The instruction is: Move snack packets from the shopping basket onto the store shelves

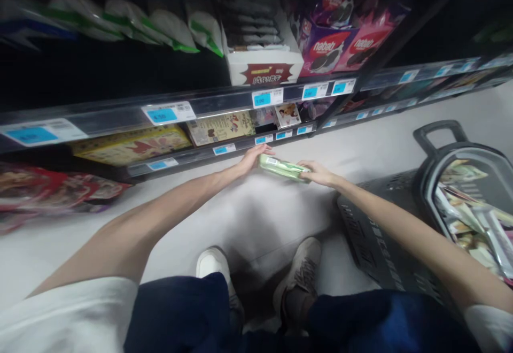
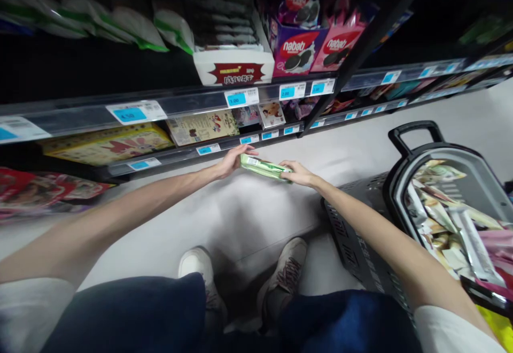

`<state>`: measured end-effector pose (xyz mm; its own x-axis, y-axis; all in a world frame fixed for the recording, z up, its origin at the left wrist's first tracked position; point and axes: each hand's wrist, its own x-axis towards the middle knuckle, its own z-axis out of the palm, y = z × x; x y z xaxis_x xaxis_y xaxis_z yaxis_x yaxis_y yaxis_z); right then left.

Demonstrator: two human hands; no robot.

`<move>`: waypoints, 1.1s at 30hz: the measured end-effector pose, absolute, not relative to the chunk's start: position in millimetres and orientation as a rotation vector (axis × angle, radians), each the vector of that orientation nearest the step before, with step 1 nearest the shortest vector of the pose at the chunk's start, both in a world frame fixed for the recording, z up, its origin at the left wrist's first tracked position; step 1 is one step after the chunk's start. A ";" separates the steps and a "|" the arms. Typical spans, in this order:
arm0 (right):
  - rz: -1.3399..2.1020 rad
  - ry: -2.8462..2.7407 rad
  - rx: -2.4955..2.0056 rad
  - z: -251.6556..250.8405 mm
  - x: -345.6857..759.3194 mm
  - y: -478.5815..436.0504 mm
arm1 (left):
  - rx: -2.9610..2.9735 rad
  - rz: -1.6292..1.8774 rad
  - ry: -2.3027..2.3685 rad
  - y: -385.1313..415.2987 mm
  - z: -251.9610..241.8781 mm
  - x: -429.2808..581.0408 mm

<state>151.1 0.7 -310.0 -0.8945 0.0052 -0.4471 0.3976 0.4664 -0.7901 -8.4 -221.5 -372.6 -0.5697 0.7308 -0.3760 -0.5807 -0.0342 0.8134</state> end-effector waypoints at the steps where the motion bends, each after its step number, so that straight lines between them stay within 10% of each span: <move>1: -1.471 2.190 0.381 -306.4 151.3 -0.6 | 0.174 1.741 1.293 -220.9 -372.8 -9.5; 10: -1.771 1.342 0.525 -296.5 150.6 7.8 | 0.147 1.564 1.364 -223.4 -366.9 3.5; 33: -1.818 1.460 0.576 -291.2 151.2 6.6 | 0.344 1.485 1.459 -228.1 -368.2 -3.1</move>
<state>151.2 6.6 -291.2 -0.6388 -0.2565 -0.7253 0.7636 -0.0965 -0.6384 -3.1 -228.1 -368.2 -0.4731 0.7745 -0.4199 -0.4336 0.2102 0.8762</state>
